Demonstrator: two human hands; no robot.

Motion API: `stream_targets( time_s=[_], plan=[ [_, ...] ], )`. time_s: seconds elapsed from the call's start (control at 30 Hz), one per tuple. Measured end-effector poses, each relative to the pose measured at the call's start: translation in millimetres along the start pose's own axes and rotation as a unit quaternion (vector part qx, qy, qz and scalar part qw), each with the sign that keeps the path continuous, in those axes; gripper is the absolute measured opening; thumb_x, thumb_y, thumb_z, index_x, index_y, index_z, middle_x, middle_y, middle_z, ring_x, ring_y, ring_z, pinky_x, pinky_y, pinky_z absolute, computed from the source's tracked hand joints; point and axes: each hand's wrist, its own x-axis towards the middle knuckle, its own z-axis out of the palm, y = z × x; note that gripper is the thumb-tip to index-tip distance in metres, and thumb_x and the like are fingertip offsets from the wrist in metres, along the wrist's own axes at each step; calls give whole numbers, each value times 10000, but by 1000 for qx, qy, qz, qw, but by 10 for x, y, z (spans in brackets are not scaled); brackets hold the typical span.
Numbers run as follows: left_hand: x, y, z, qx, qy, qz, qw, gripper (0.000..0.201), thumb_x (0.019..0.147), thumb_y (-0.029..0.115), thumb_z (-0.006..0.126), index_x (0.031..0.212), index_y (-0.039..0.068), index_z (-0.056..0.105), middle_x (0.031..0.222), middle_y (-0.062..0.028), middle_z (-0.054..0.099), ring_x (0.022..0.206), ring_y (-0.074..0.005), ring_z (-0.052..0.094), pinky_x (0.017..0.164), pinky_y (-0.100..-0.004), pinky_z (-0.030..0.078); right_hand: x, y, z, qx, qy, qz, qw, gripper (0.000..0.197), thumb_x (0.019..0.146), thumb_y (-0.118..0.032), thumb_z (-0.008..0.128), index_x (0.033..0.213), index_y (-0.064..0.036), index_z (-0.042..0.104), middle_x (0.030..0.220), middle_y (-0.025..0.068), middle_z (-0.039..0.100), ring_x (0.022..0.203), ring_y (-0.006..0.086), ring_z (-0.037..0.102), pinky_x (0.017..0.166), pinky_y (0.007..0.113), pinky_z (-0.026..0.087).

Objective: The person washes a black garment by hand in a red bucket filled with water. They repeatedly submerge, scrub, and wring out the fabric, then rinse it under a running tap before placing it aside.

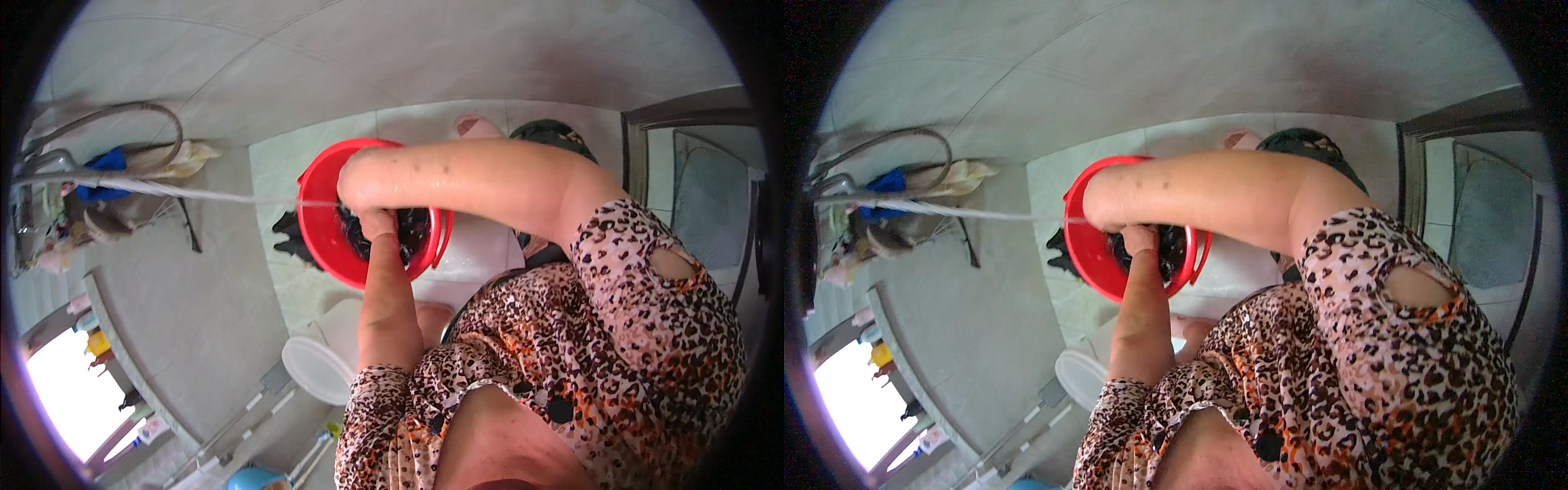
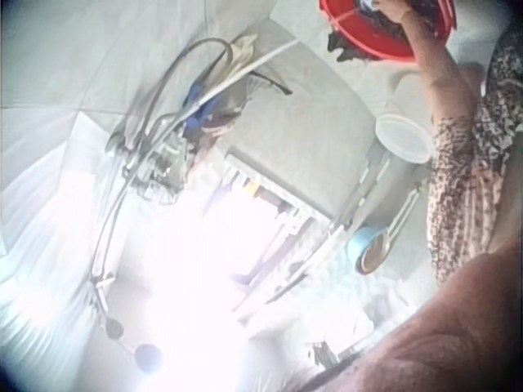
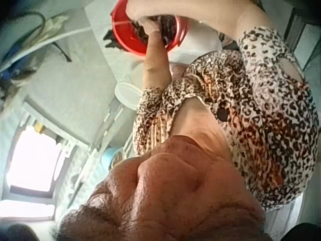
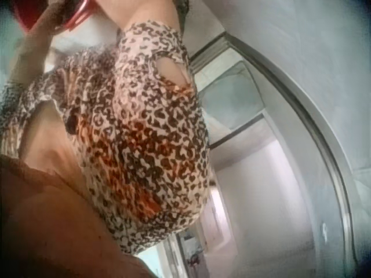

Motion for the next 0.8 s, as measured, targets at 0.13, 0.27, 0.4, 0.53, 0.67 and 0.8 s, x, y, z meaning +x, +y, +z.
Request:
stream_targets(
  time_s=[0.13,0.27,0.4,0.53,0.67,0.8],
  plan=[
    [118,40,348,75,-141,-60,985,583,751,408,755,1232,115,604,1200,-155,618,1156,-287,565,954,-392,454,23,-30,290,6,-20,56,998,271,715,-226,653,946,-131,756,992,87,714,932,303,671,815,450,530],
    [87,-64,515,98,-198,-62,973,564,787,382,729,1260,113,583,1239,-141,599,1176,-270,553,978,-381,437,-94,-122,123,-28,-106,79,991,312,705,-215,713,1010,-160,745,1090,77,691,1004,284,647,843,441,521],
    [147,-168,488,93,-236,-33,967,545,823,355,702,1289,111,561,1279,-128,580,1197,-253,540,1001,-370,420,68,-247,295,-71,-66,132,987,292,732,-214,680,1009,-146,745,1057,87,700,1005,273,653,838,429,530],
    [85,-614,205,-14,-221,0,975,527,858,329,676,1318,108,540,1318,-115,562,1217,-237,528,1025,-359,403,220,-261,305,-48,-83,-14,995,322,615,-131,735,927,-205,766,941,60,720,905,271,666,778,411,537],
    [-5,-243,-818,-319,-126,19,939,395,833,248,739,1127,12,624,1041,-73,662,943,-168,597,846,-307,472,-60,-93,39,-21,6,-42,999,242,687,-175,660,898,-102,752,931,135,707,897,320,668,788,445,532],
    [-89,400,-2089,-386,32,-57,920,374,812,248,765,970,-62,629,863,-58,643,762,-134,565,710,-285,479,60,78,-166,-77,-18,-12,997,278,654,-221,730,905,-103,748,909,121,708,892,310,665,761,450,533]
  ],
)
